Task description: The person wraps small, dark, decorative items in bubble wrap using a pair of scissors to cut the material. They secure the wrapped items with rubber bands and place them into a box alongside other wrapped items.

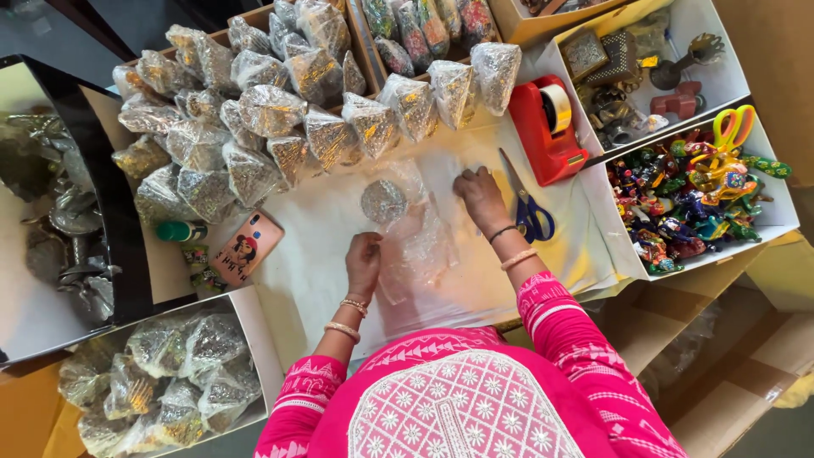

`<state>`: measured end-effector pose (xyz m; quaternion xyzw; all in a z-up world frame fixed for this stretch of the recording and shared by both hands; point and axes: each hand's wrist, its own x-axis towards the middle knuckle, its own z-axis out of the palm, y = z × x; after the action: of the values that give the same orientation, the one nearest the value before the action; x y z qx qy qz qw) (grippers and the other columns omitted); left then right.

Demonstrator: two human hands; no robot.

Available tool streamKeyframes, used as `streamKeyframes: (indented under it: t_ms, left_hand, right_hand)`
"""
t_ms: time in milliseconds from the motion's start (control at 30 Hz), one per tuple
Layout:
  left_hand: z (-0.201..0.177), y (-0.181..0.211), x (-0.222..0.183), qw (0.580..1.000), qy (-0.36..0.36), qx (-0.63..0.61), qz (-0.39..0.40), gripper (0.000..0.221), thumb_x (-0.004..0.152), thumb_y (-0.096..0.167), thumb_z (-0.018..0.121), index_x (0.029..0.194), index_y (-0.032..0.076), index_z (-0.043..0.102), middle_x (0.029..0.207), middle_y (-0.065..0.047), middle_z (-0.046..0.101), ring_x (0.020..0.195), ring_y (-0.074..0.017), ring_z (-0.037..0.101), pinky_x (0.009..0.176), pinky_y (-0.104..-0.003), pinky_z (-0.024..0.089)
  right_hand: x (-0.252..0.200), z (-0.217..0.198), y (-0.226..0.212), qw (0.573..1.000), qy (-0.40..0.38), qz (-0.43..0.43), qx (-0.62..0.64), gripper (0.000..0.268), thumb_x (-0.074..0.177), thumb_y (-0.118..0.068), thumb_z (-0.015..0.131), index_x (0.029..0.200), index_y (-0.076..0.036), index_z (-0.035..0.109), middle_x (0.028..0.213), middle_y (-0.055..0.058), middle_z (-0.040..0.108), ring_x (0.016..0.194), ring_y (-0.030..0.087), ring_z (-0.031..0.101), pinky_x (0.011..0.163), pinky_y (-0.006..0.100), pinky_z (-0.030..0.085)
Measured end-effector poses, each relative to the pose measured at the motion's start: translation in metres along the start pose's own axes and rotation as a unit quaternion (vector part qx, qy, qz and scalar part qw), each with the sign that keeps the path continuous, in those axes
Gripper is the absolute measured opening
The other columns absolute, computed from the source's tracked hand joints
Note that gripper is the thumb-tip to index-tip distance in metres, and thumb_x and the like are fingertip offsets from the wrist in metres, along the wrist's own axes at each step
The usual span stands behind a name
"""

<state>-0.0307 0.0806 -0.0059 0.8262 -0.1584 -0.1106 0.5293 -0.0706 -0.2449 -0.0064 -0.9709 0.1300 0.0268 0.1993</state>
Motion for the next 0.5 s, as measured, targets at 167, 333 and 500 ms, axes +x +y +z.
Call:
streamKeyframes:
  t_ms: [167, 333, 500]
  left_hand:
    - [-0.018, -0.012, -0.001, 0.973, 0.034, -0.215, -0.074, 0.023, 0.089, -0.009, 0.057, 0.107, 0.002, 0.064, 0.099, -0.004, 0.066, 0.082, -0.0131, 0.066, 0.073, -0.029, 0.057]
    - [-0.042, 0.002, -0.011, 0.935, 0.044, -0.333, -0.113, 0.021, 0.092, -0.009, 0.059, 0.108, 0.003, 0.064, 0.099, -0.004, 0.067, 0.086, -0.0128, 0.068, 0.073, -0.029, 0.059]
    - [-0.042, 0.026, -0.010, 0.945, -0.014, -0.314, -0.089, 0.021, 0.096, -0.007, 0.058, 0.112, 0.004, 0.063, 0.107, -0.003, 0.068, 0.095, -0.0127, 0.070, 0.079, -0.030, 0.061]
  right_hand:
    - [-0.032, -0.062, -0.052, 0.986, 0.139, -0.088, 0.039, 0.007, 0.077, -0.013, 0.075, 0.079, -0.014, 0.069, 0.096, 0.006, 0.065, 0.099, 0.033, 0.056, 0.084, 0.046, 0.047]
    - [-0.104, -0.040, -0.023, 0.925, 0.137, 0.064, 0.349, 0.008, 0.090, -0.004, 0.066, 0.096, -0.005, 0.061, 0.091, 0.009, 0.060, 0.083, 0.022, 0.066, 0.073, 0.036, 0.055]
    - [-0.175, -0.034, 0.004, 0.780, 0.237, 0.233, 0.530, 0.005, 0.100, -0.002, 0.058, 0.096, -0.004, 0.057, 0.086, 0.002, 0.063, 0.075, 0.010, 0.065, 0.070, 0.029, 0.065]
